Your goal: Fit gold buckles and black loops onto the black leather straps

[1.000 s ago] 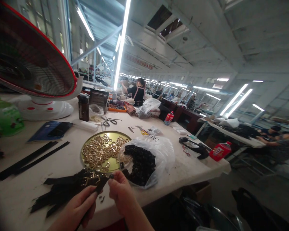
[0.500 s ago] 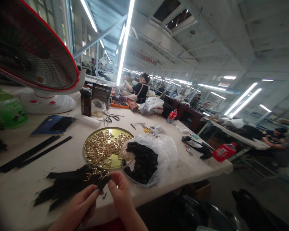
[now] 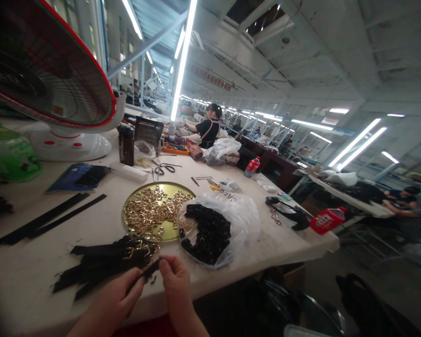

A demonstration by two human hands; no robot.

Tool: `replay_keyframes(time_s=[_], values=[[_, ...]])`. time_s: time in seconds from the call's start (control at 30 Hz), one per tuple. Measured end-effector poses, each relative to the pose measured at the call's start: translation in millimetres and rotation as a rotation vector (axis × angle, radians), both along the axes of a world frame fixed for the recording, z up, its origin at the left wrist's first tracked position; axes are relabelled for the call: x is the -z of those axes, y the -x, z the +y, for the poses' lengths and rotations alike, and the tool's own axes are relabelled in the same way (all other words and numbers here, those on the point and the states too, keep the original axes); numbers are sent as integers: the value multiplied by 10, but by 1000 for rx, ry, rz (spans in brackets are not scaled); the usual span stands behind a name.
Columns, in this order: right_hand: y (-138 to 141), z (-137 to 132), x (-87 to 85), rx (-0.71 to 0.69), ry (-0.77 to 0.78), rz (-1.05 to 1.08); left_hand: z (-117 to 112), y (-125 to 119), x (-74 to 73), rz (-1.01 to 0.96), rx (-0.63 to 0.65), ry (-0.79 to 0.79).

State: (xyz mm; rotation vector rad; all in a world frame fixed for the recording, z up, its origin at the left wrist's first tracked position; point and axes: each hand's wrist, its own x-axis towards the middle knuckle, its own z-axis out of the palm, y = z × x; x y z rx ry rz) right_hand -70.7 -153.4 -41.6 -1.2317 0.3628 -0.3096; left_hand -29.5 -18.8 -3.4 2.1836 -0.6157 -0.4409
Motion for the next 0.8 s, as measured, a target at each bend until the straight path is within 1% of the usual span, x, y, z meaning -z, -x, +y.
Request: replay_keyframes(time_s=[0.03, 0.07, 0.13, 0.2, 0.23, 0.27, 0.3, 0.33, 0.4, 0.47, 0.53, 0.57, 0.63, 0.7, 0.8], values=[[-1, 5, 5, 14, 17, 8, 6, 13, 1, -1, 2, 23], [7, 9, 9, 45, 75, 9, 14, 25, -3, 2, 2, 45], [46, 16, 8, 110, 241, -25, 36, 48, -18, 13, 0, 74], [96, 21, -13, 131, 407, -91, 53, 64, -40, 23, 11, 85], [116, 24, -31, 125, 450, -117, 57, 70, -52, 28, 19, 93], [129, 28, -53, 109, 453, -130, 58, 75, -65, 34, 28, 106], [135, 34, -76, 88, 409, -120, 55, 80, -78, 41, 39, 123], [135, 42, -101, 65, 319, -87, 48, 85, -89, 48, 44, 143], [125, 68, -142, 12, 47, -11, 26, 99, -101, 52, 38, 181], [120, 101, -166, -28, -246, 16, 1, 115, -94, 34, 16, 202], [128, 135, -169, -29, -454, 6, -18, 131, -66, 11, -17, 202], [136, 151, -163, -20, -519, 5, -24, 137, -49, 4, -24, 194], [152, 184, -142, 3, -584, 23, -29, 145, -18, 2, -20, 171], [160, 222, -123, 22, -601, 56, -32, 148, 1, -4, 3, 145], [152, 272, -117, 18, -605, 82, -36, 147, 26, -21, -18, 115]])
